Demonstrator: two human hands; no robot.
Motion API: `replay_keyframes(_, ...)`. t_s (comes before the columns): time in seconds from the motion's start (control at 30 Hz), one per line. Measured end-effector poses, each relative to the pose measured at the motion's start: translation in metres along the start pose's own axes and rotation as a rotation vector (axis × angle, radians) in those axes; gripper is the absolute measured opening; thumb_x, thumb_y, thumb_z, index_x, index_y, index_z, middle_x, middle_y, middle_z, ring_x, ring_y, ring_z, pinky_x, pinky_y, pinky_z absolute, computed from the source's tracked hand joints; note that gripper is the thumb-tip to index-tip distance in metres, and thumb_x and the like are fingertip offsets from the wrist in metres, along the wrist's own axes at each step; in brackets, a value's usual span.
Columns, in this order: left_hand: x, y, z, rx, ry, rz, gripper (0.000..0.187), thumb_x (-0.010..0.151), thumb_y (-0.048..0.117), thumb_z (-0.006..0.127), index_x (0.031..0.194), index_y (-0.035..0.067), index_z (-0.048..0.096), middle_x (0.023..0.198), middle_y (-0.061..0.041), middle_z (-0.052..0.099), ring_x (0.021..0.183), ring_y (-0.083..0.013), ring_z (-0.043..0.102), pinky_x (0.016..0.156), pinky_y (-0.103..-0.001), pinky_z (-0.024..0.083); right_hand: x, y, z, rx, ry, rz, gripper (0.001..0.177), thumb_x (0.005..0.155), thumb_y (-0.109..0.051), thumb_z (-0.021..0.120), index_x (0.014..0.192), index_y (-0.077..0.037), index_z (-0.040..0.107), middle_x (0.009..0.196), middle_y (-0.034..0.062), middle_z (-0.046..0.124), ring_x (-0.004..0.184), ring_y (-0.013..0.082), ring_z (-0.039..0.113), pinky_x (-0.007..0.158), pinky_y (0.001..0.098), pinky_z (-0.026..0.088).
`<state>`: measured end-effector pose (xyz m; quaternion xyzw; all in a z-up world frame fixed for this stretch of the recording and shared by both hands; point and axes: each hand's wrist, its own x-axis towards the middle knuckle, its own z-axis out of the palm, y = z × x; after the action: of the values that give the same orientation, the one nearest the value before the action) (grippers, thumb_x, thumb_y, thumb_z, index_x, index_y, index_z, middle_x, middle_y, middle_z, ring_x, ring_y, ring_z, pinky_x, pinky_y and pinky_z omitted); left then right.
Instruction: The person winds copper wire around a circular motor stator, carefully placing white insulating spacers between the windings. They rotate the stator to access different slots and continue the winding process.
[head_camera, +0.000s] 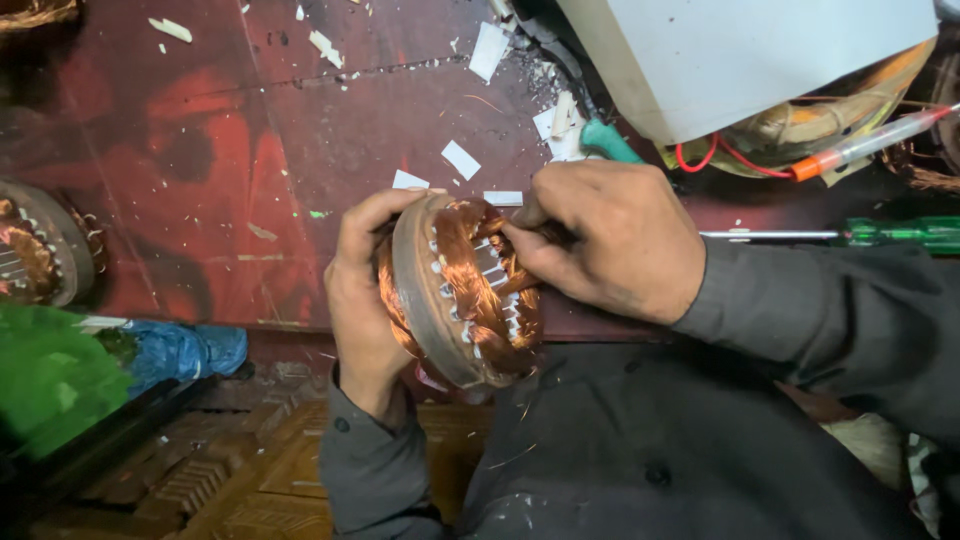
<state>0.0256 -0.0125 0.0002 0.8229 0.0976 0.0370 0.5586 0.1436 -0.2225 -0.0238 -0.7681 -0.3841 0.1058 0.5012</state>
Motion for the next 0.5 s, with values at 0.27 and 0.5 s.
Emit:
replay_keyframes(0.27, 0.001, 0.008, 0.003, -0.024, -0.102, 0.014, 0.066, 0.092, 0.007, 0.082, 0.148, 0.006, 0.048, 0.152, -0.017, 0.058, 0.140, -0.0237, 0.059, 0.122, -0.037, 0.048, 0.002, 0.003, 0.002, 0.025, -0.059, -0.097, 0.022, 0.089, -0.016, 0.078, 0.093, -0.004, 0.060, 0.085, 0.0112, 0.062, 0.077, 0.0340, 0.064, 0.066, 0.0441, 0.051)
replay_keyframes(0.5, 0.002, 0.001, 0.003, -0.077, -0.160, 0.037, 0.068, 0.093, 0.006, 0.084, 0.143, 0.008, 0.039, 0.142, -0.018, 0.063, 0.129, -0.0234, 0.067, 0.115, -0.037, 0.055, 0.004, 0.003, 0.003, 0.094, -0.064, -0.069, 0.023, 0.091, -0.017, 0.076, 0.089, -0.005, 0.057, 0.081, 0.0091, 0.063, 0.077, 0.0331, 0.065, 0.065, 0.0432, 0.051)
